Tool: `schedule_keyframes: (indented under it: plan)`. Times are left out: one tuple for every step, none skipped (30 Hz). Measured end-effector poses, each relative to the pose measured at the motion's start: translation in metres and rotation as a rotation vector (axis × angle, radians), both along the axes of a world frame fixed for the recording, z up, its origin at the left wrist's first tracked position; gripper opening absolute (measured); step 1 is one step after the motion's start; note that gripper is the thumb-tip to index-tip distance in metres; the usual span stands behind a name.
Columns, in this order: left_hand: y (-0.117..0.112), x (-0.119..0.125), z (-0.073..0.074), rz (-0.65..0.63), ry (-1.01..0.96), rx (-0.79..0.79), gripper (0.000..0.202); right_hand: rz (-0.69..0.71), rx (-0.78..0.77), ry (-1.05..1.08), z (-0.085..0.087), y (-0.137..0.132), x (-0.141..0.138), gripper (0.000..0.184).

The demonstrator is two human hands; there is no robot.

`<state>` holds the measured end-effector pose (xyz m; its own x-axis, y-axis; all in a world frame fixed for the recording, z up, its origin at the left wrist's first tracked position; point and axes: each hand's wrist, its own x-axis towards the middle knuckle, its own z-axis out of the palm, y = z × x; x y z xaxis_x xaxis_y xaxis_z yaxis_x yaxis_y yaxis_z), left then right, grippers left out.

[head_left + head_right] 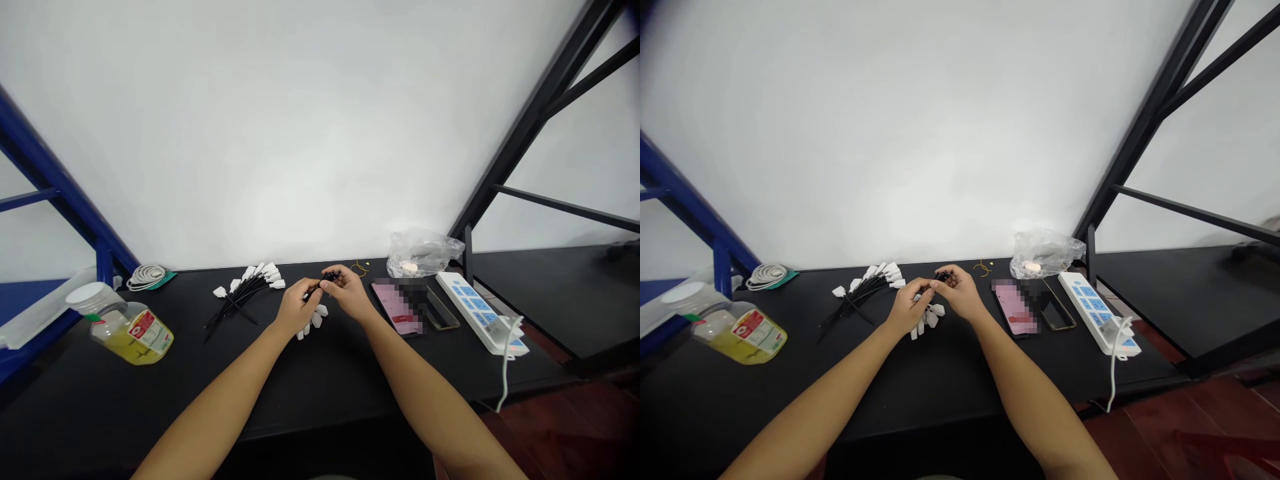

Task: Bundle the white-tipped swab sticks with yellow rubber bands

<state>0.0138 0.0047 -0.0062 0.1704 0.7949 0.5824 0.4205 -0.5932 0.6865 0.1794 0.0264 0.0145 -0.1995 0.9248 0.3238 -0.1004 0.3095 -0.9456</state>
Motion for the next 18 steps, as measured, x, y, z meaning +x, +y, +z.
schedule_keyframes:
  plan:
    - [0.001, -0.001, 0.0, 0.012, 0.023, 0.009, 0.021, 0.012, 0.005, -0.024, 0.001, 0.0, 0.0, 0.035]
    - [0.002, -0.002, 0.0, 0.019, 0.05, 0.017, 0.02, 0.026, 0.011, -0.04, 0.001, -0.001, 0.0, 0.034]
    - [0.002, -0.003, 0.0, 0.022, 0.082, 0.028, 0.019, 0.039, 0.017, -0.048, 0.002, -0.002, 0.0, 0.033]
    - [0.003, -0.004, 0.0, 0.025, 0.117, 0.039, 0.018, 0.055, 0.02, -0.057, 0.002, -0.002, 0.0, 0.033]
    - [0.003, -0.005, 0.0, 0.025, 0.151, 0.051, 0.017, 0.071, 0.019, -0.068, 0.002, -0.003, 0.0, 0.034]
    - [0.003, -0.006, -0.001, 0.023, 0.184, 0.061, 0.016, 0.083, 0.015, -0.081, 0.002, -0.004, 0.0, 0.034]
    - [0.004, -0.006, -0.001, 0.019, 0.213, 0.073, 0.016, 0.087, 0.009, -0.091, 0.002, -0.004, 0.0, 0.034]
    - [0.004, -0.007, -0.002, 0.015, 0.231, 0.085, 0.016, 0.079, 0.002, -0.092, 0.002, -0.004, 0.001, 0.035]
    - [0.005, -0.008, -0.003, 0.008, 0.236, 0.096, 0.017, 0.052, -0.005, -0.081, 0.001, -0.003, 0.002, 0.035]
    - [0.006, -0.009, -0.004, 0.005, 0.221, 0.107, 0.019, 0.007, -0.008, -0.057, 0.001, -0.002, 0.003, 0.036]
    - [0.008, -0.01, -0.006, 0.012, 0.189, 0.114, 0.022, -0.052, -0.007, -0.02, 0.001, 0.0, 0.005, 0.037]
    - [0.01, -0.012, -0.007, 0.034, 0.142, 0.113, 0.025, -0.12, -0.003, 0.029, 0.001, 0.002, 0.008, 0.038]
    - [0.012, -0.014, -0.009, 0.068, 0.088, 0.102, 0.027, -0.192, 0.007, 0.085, 0.001, 0.004, 0.011, 0.038]
    - [0.015, -0.016, -0.01, 0.111, 0.035, 0.082, 0.029, -0.262, 0.025, 0.139, 0.002, 0.007, 0.014, 0.038]
    - [0.018, -0.018, -0.012, 0.157, -0.008, 0.055, 0.031, -0.327, 0.049, 0.188, 0.002, 0.009, 0.018, 0.038]
    - [0.022, -0.02, -0.014, 0.2, -0.037, 0.023, 0.032, -0.383, 0.078, 0.226, 0.002, 0.012, 0.021, 0.037]
    - [0.025, -0.022, -0.016, 0.236, -0.052, -0.01, 0.032, -0.423, 0.105, 0.255, 0.002, 0.014, 0.023, 0.036]
    - [0.028, -0.024, -0.018, 0.264, -0.055, -0.041, 0.032, -0.443, 0.126, 0.274, 0.001, 0.016, 0.024, 0.036]
